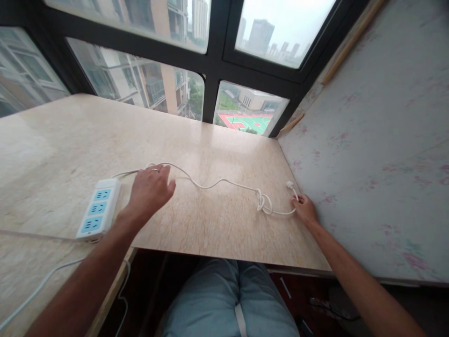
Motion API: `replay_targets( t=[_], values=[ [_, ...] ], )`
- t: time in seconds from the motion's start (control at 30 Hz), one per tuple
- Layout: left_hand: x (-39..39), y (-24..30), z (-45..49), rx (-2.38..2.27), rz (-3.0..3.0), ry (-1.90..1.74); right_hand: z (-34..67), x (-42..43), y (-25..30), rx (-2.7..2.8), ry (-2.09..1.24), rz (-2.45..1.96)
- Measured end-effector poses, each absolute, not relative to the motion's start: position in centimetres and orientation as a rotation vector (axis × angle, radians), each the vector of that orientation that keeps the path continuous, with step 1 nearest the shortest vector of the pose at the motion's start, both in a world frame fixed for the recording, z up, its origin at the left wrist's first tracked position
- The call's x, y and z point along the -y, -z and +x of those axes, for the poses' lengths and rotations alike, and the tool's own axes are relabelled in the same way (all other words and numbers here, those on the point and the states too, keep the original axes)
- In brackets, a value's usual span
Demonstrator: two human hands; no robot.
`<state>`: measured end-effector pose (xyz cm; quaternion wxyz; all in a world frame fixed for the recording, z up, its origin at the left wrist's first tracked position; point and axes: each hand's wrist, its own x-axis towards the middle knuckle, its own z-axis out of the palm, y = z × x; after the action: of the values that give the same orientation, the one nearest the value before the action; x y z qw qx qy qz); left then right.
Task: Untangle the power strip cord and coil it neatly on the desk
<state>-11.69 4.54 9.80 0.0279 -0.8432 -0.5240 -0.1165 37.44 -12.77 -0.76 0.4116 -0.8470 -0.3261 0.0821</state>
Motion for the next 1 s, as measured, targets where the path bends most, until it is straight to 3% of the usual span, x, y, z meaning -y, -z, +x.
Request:
replay_targets(
  t=[0.37,0.63,0.73,1.0],
  values=[
    [3.6,-5.8,-0.7,1.090,-3.110,0.874,35.4,13.6,1.2,0.941,-0.097,-2.073],
    [5.8,-4.6,6.2,1.570,-3.191,1.383,34.7,14.0,1.1,0.955,-0.058,-2.027],
    [6.9,-4.2,7.9,1.825,-3.287,1.318,34.2,14.4,0.9,1.014,0.027,-2.047],
    [8.3,-2.0,9.7,1.862,-3.146,1.234,32.2,16.5,0.2,1.227,0.243,-2.055]
  ],
)
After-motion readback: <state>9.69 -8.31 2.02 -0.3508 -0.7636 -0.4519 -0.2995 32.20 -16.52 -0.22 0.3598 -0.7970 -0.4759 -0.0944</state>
